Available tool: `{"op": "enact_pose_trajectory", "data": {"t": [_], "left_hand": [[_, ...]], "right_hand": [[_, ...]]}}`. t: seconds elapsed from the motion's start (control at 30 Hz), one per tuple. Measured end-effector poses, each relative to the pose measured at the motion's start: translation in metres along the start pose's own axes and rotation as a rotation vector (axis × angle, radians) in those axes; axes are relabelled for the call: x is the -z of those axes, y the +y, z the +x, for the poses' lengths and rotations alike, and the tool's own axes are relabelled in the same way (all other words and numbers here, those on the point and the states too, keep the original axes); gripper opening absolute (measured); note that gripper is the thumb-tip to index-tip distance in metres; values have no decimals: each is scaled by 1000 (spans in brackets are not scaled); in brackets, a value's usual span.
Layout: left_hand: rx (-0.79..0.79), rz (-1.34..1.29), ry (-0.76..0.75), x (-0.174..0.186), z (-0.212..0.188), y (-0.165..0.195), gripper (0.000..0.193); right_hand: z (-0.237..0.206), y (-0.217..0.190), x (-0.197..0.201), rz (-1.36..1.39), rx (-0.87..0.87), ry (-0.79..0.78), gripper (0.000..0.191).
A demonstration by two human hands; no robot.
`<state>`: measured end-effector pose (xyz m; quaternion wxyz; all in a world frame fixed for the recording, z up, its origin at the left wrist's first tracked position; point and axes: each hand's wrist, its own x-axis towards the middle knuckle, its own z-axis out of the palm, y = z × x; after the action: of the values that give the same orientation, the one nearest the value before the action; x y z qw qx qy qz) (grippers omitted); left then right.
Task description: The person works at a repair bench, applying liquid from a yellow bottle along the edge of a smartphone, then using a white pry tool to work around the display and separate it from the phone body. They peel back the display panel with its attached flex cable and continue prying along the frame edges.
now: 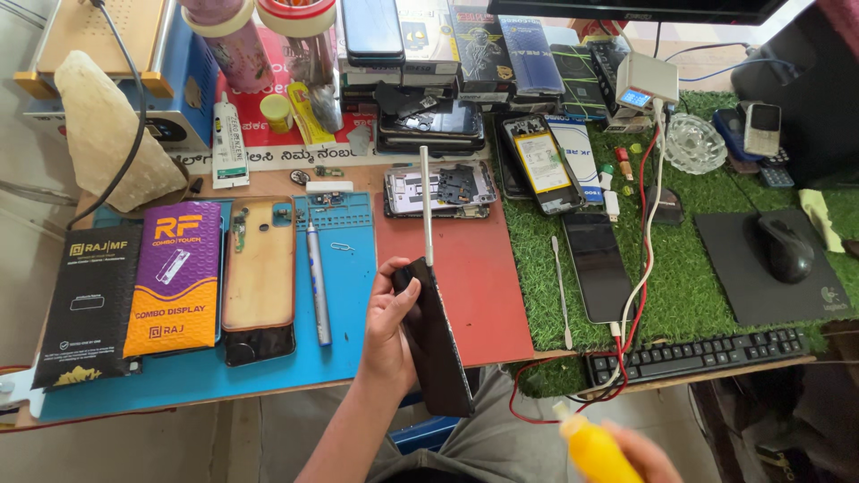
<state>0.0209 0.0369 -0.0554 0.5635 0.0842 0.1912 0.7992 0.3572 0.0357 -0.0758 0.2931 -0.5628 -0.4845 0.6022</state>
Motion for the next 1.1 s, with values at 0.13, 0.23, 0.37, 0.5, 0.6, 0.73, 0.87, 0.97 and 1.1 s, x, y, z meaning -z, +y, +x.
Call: {"op": "enact_pose_trajectory", "data": {"t": [0.13, 0.23, 0.37, 0.5, 0.6, 0.73, 0.87, 0.97, 1.1], "left_hand": [[4, -14, -2, 1, 0, 0, 36], [6, -18, -1, 1, -1, 0, 35], [-3, -22, -18, 1, -3, 0, 34], [6, -32, 3, -2, -4, 1, 35], [12, -41, -2, -3, -5, 2, 34], [17, -23, 8, -4, -5, 3, 34], [17, -3, 17, -4, -7, 3, 34], [24, -2, 26, -2, -3, 4, 34], [24, 14, -8, 6, -4, 1, 36]], "right_hand": [[0, -46, -47, 192, 449, 34, 47], [37, -73, -87, 87, 602, -28, 47], [100, -98, -119, -262, 869, -3, 41], [131, -105, -134, -654, 802, 145, 49], [134, -105, -137, -773, 860, 216, 54], [123, -107, -134, -803, 1012, 250, 54], [90, -109, -139, -616, 984, 427, 55], [62, -108, -151, -287, 889, 328, 47], [46, -108, -168, 85, 603, -102, 48]]}}
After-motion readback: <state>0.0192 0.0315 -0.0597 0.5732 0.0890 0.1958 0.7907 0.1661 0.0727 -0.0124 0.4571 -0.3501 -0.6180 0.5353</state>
